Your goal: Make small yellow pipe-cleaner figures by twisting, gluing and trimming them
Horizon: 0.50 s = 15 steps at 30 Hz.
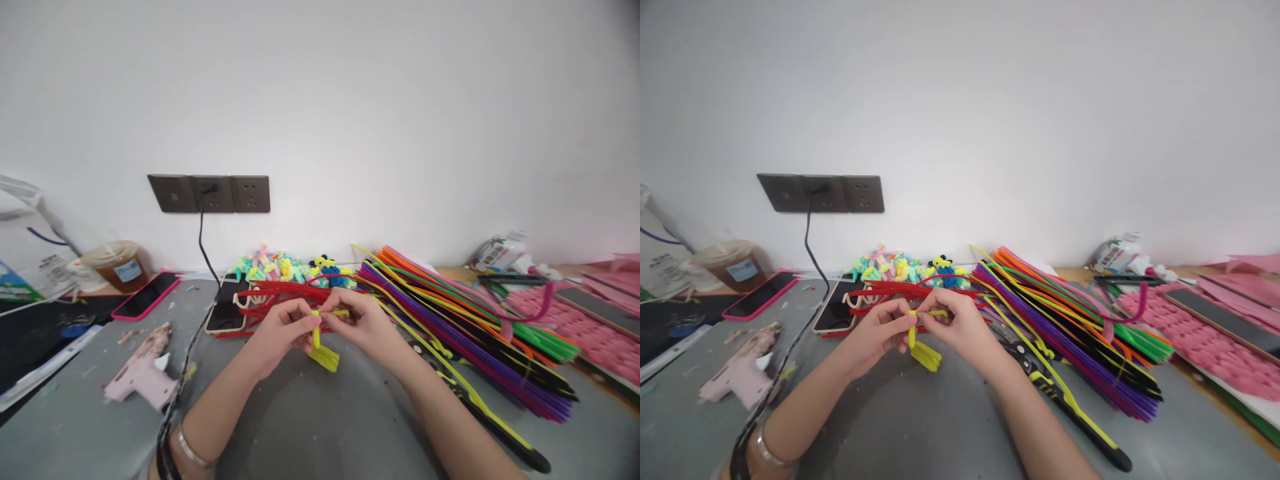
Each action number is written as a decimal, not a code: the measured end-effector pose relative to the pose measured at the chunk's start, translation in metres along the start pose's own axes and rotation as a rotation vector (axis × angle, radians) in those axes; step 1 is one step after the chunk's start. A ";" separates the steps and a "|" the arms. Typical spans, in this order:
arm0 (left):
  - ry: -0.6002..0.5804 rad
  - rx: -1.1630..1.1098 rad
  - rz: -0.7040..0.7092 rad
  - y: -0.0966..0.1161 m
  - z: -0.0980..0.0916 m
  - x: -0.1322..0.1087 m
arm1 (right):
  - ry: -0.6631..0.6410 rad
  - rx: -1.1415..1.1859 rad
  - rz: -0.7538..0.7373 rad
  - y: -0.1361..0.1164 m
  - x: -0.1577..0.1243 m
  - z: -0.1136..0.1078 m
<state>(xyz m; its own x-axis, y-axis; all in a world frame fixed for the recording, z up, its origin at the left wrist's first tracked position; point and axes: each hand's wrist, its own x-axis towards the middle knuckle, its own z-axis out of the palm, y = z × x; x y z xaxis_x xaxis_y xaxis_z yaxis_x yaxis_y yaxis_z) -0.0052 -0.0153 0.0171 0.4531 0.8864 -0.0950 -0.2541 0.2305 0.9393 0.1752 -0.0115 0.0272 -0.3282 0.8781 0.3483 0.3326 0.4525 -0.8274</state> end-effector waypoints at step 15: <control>0.175 -0.036 0.104 -0.003 -0.002 0.006 | 0.124 0.040 0.012 -0.002 -0.001 0.013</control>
<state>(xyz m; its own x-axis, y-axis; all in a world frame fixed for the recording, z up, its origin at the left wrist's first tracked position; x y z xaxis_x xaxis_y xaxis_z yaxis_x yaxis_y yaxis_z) -0.0036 -0.0097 0.0127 0.2686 0.9616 -0.0566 -0.3232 0.1453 0.9351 0.1637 -0.0149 0.0231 -0.2117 0.8972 0.3877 0.2994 0.4371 -0.8481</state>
